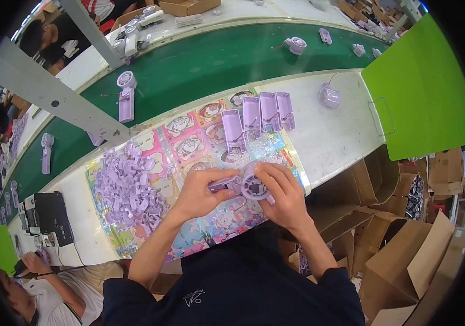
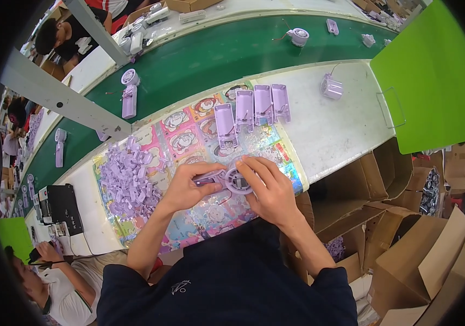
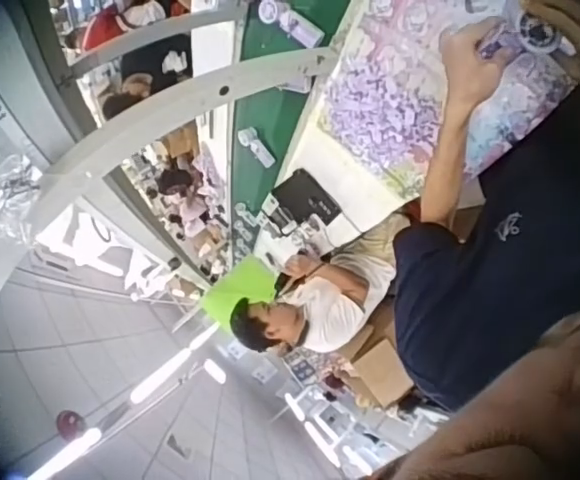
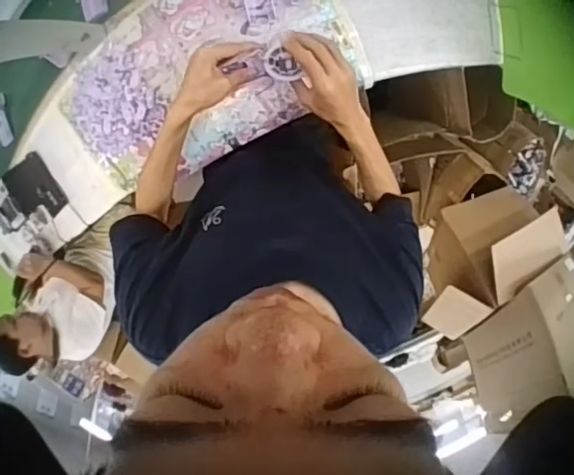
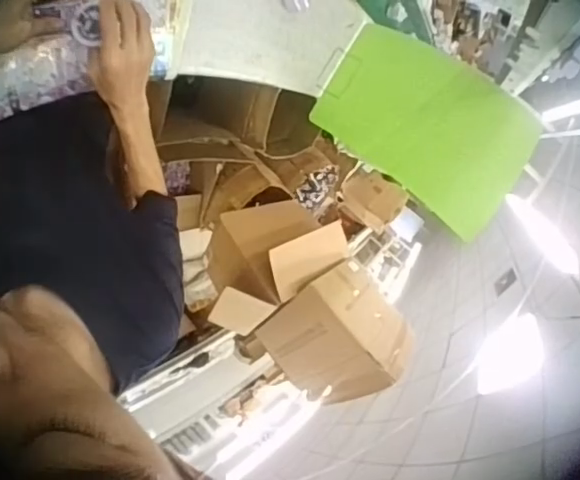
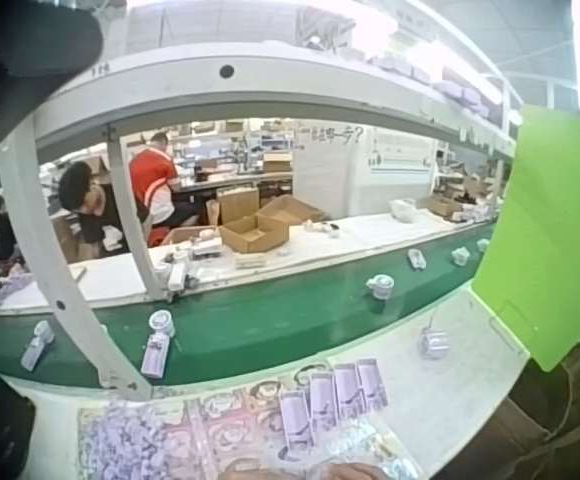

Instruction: The person assembles handheld fans by fitting plastic components, motor heads, and circuit boards together by hand, then places the assembled units onto the conveyor belt.

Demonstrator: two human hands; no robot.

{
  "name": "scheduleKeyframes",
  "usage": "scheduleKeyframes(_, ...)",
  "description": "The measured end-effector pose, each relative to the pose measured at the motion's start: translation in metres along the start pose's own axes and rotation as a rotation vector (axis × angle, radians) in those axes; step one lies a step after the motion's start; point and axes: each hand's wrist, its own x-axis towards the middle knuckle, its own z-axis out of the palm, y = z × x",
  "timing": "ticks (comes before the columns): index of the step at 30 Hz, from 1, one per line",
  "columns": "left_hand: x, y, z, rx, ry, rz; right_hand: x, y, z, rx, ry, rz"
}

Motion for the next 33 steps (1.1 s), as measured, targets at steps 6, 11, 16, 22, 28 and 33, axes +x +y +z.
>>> scheduleKeyframes(6, 0.043, -0.012, -0.022, -0.030, 0.111, 0.008, 0.006, 0.018, 0.025, 0.033, 0.228, 0.189)
scheduleKeyframes(11, 0.145, -0.028, -0.085, -0.078, 0.391, -0.049, -0.019, 0.060, 0.057, 0.158, 0.278, 0.585)
scheduleKeyframes(16, 0.226, -0.086, -0.162, 0.225, 0.746, -0.367, -0.020, 0.061, 0.071, 0.159, 0.254, 0.483)
scheduleKeyframes(22, 0.259, -0.094, -0.148, 0.226, 0.860, -0.435, -0.021, 0.062, 0.060, 0.161, 0.281, 0.561)
scheduleKeyframes(28, 0.267, -0.115, -0.171, 0.009, 0.867, -0.363, -0.014, 0.060, 0.059, 0.185, 0.268, 0.573)
scheduleKeyframes(33, 0.273, -0.107, -0.185, -0.046, 0.721, -0.482, -0.018, 0.066, 0.063, 0.143, 0.244, 0.566)
